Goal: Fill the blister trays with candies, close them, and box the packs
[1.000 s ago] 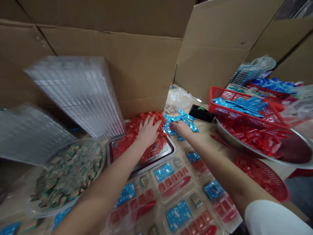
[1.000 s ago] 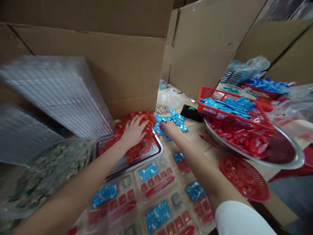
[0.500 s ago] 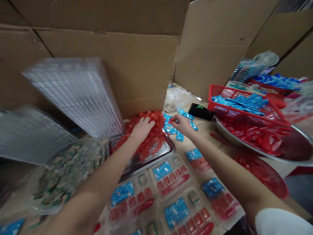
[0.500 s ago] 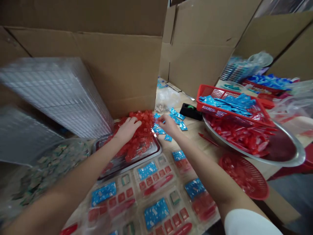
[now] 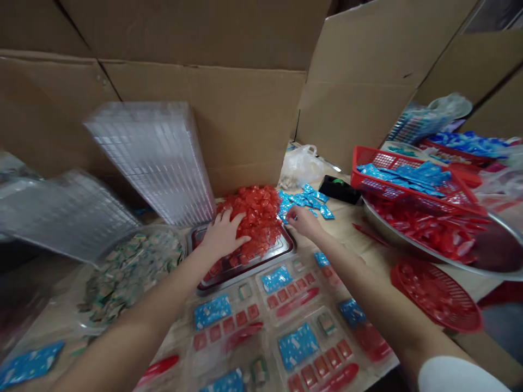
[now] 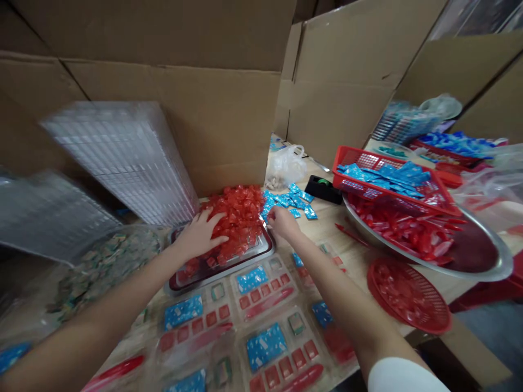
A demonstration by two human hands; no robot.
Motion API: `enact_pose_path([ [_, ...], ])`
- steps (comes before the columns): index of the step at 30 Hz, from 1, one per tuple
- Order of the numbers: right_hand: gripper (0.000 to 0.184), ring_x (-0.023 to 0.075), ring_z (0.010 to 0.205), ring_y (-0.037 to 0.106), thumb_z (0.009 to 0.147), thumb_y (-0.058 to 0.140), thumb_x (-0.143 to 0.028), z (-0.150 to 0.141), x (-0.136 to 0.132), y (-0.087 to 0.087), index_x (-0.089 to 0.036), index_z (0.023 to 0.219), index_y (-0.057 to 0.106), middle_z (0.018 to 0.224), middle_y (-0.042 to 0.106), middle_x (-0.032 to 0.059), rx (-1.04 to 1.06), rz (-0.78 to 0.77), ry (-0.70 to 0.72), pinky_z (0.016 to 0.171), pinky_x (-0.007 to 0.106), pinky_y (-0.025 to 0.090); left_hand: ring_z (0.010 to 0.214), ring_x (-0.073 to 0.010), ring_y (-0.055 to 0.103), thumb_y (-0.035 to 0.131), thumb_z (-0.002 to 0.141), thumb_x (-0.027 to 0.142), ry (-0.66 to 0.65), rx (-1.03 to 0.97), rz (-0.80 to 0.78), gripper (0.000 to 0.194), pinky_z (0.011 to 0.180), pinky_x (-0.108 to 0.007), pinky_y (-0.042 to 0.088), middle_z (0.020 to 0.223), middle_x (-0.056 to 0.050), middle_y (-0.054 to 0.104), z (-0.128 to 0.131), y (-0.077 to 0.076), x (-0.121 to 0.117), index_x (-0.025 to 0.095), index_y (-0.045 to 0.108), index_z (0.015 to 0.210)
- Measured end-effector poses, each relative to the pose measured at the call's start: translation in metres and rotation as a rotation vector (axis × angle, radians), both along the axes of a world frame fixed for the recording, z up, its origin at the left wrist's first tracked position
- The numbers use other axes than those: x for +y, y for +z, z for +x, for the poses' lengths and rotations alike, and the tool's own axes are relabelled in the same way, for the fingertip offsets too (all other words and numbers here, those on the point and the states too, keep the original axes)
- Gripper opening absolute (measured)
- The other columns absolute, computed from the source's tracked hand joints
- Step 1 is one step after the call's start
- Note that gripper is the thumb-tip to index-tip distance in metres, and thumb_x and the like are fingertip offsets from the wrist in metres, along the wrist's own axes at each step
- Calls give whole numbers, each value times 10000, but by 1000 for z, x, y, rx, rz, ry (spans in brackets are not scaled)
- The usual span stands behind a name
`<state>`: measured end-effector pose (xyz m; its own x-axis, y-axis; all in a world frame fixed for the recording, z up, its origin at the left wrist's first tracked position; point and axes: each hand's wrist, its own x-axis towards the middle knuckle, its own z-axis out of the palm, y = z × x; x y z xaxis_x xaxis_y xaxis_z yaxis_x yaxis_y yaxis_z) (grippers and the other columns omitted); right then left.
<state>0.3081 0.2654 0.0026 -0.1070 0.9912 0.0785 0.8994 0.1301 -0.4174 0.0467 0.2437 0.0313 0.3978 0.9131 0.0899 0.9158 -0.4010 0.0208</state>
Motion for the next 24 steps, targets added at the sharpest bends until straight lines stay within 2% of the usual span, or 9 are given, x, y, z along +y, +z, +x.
enact_pose_path([
  [2, 180, 141, 841, 612, 778, 582, -195, -5, 3, 0, -193, 943, 655, 968, 672, 37, 73, -24, 17, 730, 214, 446, 1294, -353, 328, 523, 764, 610, 43, -48, -49, 788, 965, -493, 362, 1439, -165, 306, 0, -8, 1, 292, 222, 1419],
  [4, 234, 120, 777, 619, 792, 587, -238, -10, 17, 2, -204, 1019, 633, 970, 674, 24, 184, -63, -34, 686, 199, 462, 1328, -371, 267, 503, 746, 653, 95, -76, -52, 858, 983, -540, 323, 1466, -173, 267, -1, -15, 0, 285, 157, 1440],
  [8, 382, 154, 682, 622, 906, 403, -392, -17, 65, 3, -134, 1128, 576, 923, 677, 102, 282, -76, -243, 610, 258, 485, 1333, -403, 243, 509, 684, 717, 192, -91, -132, 958, 957, -580, 325, 1507, -176, 162, -6, -25, -5, 301, 109, 1449],
  [11, 478, 199, 777, 635, 888, 384, -511, -30, 97, -1, -145, 1119, 588, 914, 679, 117, 288, -50, -296, 680, 295, 486, 1328, -414, 246, 567, 640, 711, 181, -96, -155, 1017, 957, -569, 332, 1520, -164, 119, -8, -29, -7, 322, 88, 1449],
  [14, 499, 231, 902, 624, 813, 486, -564, -45, 112, -9, -164, 1088, 601, 951, 674, 110, 280, -15, -312, 758, 313, 467, 1330, -430, 225, 623, 617, 675, 167, -95, -164, 1040, 961, -574, 325, 1519, -162, 123, -9, -30, -6, 331, 98, 1446],
  [17, 430, 229, 891, 622, 799, 524, -504, -49, 112, -12, -155, 1034, 612, 941, 672, 98, 259, 13, -322, 755, 315, 463, 1318, -438, 245, 658, 620, 625, 152, -103, -164, 1028, 957, -572, 327, 1513, -169, 134, -9, -30, -6, 337, 113, 1443],
  [20, 301, 218, 892, 605, 785, 560, -346, -52, 100, -5, -140, 999, 605, 947, 657, 95, 216, 78, -311, 789, 319, 453, 1313, -440, 253, 671, 623, 600, 145, -121, -151, 1014, 967, -570, 318, 1509, -168, 143, -8, -32, -6, 340, 131, 1440],
  [24, 279, 208, 933, 567, 779, 569, -270, -87, 59, 6, -144, 1027, 580, 1025, 598, 110, 170, 185, -217, 850, 322, 430, 1331, -430, 227, 673, 622, 592, 131, -168, -169, 1001, 1000, -571, 286, 1511, -170, 132, -10, -33, -3, 308, 169, 1438],
])
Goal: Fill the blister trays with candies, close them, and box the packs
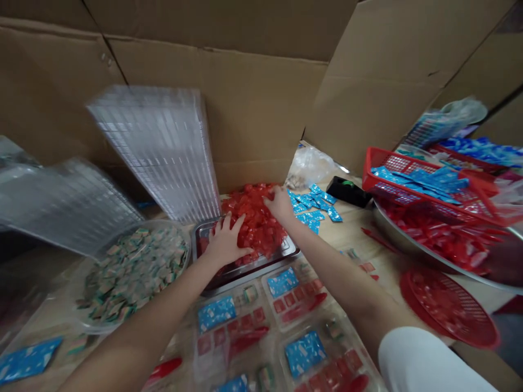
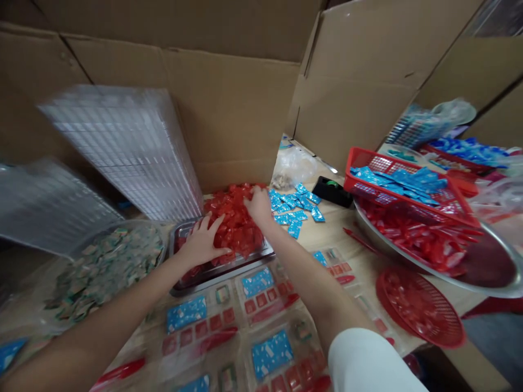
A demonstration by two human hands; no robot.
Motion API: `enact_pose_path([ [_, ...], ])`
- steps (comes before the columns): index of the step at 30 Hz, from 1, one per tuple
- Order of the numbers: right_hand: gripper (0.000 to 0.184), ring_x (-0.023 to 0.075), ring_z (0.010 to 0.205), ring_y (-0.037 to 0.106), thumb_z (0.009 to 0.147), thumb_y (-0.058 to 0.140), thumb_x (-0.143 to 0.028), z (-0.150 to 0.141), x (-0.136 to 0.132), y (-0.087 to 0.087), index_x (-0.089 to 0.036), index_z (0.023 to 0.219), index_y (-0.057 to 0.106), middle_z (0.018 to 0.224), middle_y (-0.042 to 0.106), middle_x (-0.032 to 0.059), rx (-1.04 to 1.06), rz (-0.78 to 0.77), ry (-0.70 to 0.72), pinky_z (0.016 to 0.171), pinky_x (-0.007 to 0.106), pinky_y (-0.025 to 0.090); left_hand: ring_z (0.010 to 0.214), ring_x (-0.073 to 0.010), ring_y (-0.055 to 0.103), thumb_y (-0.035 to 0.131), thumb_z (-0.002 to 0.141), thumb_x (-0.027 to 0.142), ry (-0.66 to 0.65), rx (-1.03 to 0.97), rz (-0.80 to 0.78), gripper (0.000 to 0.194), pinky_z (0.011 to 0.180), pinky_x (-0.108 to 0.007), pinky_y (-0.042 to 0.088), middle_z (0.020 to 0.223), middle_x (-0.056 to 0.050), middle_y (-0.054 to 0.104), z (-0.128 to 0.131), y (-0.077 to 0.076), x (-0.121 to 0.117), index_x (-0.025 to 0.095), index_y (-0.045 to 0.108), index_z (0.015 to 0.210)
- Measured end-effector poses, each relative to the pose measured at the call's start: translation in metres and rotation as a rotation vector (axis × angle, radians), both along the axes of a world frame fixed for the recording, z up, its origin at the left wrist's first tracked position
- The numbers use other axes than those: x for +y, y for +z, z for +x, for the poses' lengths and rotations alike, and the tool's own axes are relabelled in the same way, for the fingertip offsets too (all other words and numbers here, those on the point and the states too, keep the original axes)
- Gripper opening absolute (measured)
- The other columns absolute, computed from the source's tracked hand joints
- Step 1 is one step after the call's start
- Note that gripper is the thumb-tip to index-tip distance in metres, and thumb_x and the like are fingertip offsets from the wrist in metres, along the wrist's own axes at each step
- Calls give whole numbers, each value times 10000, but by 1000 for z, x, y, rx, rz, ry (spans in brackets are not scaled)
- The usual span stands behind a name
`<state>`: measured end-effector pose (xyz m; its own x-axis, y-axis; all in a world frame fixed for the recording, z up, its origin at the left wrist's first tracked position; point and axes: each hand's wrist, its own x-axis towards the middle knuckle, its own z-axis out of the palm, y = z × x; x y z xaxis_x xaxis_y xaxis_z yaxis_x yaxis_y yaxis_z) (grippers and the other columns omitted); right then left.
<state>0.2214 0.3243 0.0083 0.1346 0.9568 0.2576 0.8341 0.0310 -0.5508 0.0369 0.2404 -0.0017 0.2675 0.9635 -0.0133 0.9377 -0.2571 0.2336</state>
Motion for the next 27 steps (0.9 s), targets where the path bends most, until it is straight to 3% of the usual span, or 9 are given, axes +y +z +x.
enact_pose_path([
  [4, 310, 224, 973, 538, 770, 610, -304, -44, -65, 3, -174, 1050, 584, 1071, 549, 109, -104, 57, 279, 876, 348, 421, 1359, -349, 221, 666, 644, 522, -80, -96, -80, 927, 1058, -483, 277, 1484, -192, 203, -12, 8, 4, 170, 262, 1401],
  [7, 409, 237, 1066, 496, 807, 574, -384, -38, -94, 10, -204, 1172, 531, 1173, 501, 107, -187, 119, 496, 928, 373, 390, 1347, -273, 281, 654, 665, 338, -135, -132, -103, 846, 1069, -382, 301, 1445, -168, 286, -25, 19, 1, 146, 258, 1387],
  [10, 297, 199, 1058, 517, 884, 457, -328, 4, -82, 17, -208, 1138, 551, 1150, 520, 96, -229, 4, 283, 918, 309, 388, 1345, -304, 283, 628, 704, 334, -97, -101, -51, 842, 1057, -441, 306, 1472, -175, 218, -25, 29, -8, 199, 202, 1418],
  [12, 324, 222, 983, 561, 836, 518, -258, 37, -61, 14, -149, 1139, 552, 1112, 543, 143, -263, -152, 56, 837, 311, 424, 1353, -355, 244, 601, 742, 454, -86, -78, -4, 831, 1034, -522, 301, 1494, -178, 154, -15, 32, -12, 262, 180, 1433],
  [14, 349, 237, 874, 596, 756, 592, -199, 62, -40, 4, -100, 1091, 578, 1016, 588, 162, -269, -241, -36, 721, 302, 449, 1359, -403, 191, 590, 732, 554, -120, -51, 14, 832, 1001, -594, 294, 1513, -160, 110, 0, 29, -14, 335, 190, 1427],
  [17, 269, 217, 827, 605, 729, 579, -144, 79, -23, -14, -118, 993, 623, 875, 633, 113, -257, -272, -67, 658, 262, 436, 1353, -445, 150, 630, 722, 510, -179, 43, 38, 712, 939, -669, 304, 1535, -105, 64, 21, 19, -11, 384, 335, 1357],
  [20, 227, 199, 858, 601, 773, 500, -137, 82, -22, -22, -128, 951, 642, 877, 648, 103, -238, -236, -79, 682, 252, 428, 1322, -404, 231, 615, 763, 353, -201, 125, 124, 502, 905, -607, 392, 1527, -86, 112, 26, 14, -7, 320, 476, 1244],
  [23, 260, 183, 857, 603, 829, 432, -165, 79, -29, -16, -126, 977, 642, 919, 660, 98, -207, -194, -42, 691, 253, 435, 1246, -310, 366, 552, 788, 196, -242, 147, 168, 385, 923, -471, 440, 1437, -110, 304, 16, 19, -3, 253, 521, 1167],
  [27, 240, 139, 791, 614, 855, 494, -339, 65, -36, -5, -225, 999, 648, 901, 678, 9, -168, -194, 116, 671, 214, 446, 1171, -245, 446, 483, 817, 123, -239, 162, 173, 263, 987, -389, 403, 1253, -102, 485, 2, 32, -6, 197, 566, 1055],
])
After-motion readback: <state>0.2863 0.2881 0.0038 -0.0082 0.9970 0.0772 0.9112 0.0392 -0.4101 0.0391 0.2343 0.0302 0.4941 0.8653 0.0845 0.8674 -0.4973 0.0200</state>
